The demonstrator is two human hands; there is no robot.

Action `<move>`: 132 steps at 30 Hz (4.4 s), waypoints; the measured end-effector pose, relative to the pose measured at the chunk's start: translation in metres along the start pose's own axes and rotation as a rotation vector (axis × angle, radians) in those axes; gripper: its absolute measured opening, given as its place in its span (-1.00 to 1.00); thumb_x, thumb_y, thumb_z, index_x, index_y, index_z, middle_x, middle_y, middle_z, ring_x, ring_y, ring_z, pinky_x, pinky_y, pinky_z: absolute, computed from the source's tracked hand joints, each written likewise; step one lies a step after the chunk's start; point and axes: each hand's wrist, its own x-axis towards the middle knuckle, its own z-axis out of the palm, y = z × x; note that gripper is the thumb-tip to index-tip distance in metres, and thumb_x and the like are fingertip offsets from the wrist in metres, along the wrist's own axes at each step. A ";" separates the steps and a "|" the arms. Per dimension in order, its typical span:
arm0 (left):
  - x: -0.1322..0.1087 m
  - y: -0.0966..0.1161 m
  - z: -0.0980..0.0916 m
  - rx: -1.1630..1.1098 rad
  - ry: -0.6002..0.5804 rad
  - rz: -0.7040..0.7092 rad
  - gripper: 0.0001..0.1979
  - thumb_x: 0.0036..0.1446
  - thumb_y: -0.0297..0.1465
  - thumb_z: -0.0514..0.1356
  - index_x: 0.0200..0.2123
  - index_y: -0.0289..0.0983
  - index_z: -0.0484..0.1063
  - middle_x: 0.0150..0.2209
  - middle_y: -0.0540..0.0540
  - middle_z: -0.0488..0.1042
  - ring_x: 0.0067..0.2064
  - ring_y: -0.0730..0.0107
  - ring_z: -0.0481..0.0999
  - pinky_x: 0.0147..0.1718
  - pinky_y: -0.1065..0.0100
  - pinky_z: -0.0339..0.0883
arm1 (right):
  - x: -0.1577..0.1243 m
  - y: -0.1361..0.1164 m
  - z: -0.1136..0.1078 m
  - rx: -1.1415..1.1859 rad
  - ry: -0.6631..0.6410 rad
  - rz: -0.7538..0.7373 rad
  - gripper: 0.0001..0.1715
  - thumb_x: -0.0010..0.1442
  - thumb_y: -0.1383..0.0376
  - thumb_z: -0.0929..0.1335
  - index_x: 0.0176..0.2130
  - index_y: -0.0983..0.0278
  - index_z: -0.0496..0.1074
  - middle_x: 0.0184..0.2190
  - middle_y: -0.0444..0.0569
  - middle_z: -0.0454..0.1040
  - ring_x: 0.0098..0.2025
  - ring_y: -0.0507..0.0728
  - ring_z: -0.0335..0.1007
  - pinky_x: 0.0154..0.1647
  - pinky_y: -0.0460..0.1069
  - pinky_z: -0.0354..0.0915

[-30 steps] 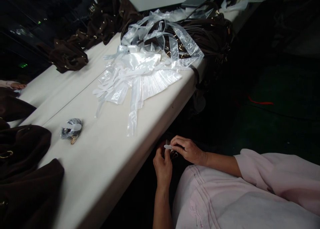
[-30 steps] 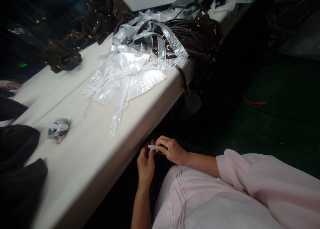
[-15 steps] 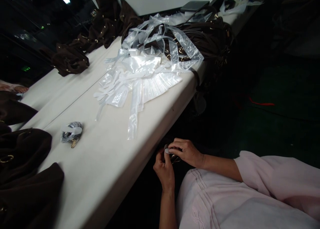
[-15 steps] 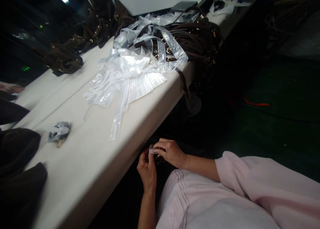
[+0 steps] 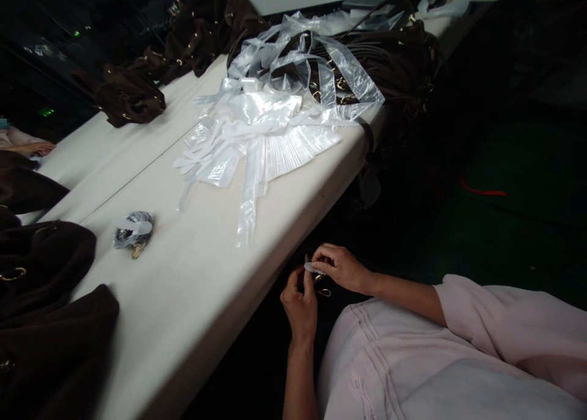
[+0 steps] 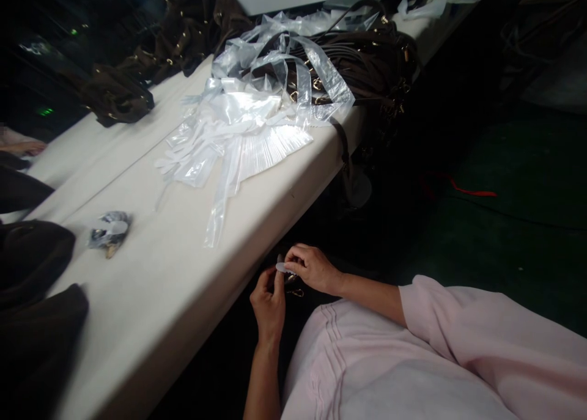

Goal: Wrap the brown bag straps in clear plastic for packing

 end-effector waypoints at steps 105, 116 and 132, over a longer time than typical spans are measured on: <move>0.001 0.021 0.019 -0.670 0.053 -0.287 -0.73 0.07 -0.23 0.32 -0.33 -0.34 0.44 -0.47 0.03 0.44 -0.51 0.61 0.34 -0.46 0.52 0.25 | 0.007 0.008 -0.039 0.941 -0.265 0.632 -0.56 0.09 0.10 0.51 -0.33 0.44 0.44 -0.46 -0.04 0.47 -0.53 -0.08 0.36 -0.58 -0.23 0.29; -0.003 0.020 -0.034 0.108 0.062 0.375 -0.69 0.27 -0.50 0.04 0.01 -0.19 0.45 0.03 -0.18 0.40 0.14 0.22 0.37 0.14 0.16 0.27 | 0.002 0.006 -0.040 1.278 -0.241 0.759 -0.70 0.09 0.24 0.51 -0.36 0.40 0.40 -0.48 -0.12 0.44 -0.63 -0.18 0.12 -0.69 -0.30 0.11; 0.035 0.013 -0.002 0.292 -0.344 0.419 -0.58 0.13 -0.59 0.07 0.03 -0.20 0.45 -0.02 -0.19 0.52 0.10 0.10 0.43 0.13 0.06 0.28 | -0.024 -0.002 -0.074 1.274 -0.668 0.830 -0.63 0.10 0.23 0.49 -0.35 0.53 0.43 -0.48 0.04 0.49 -0.74 -0.24 -0.10 -0.81 -0.34 -0.05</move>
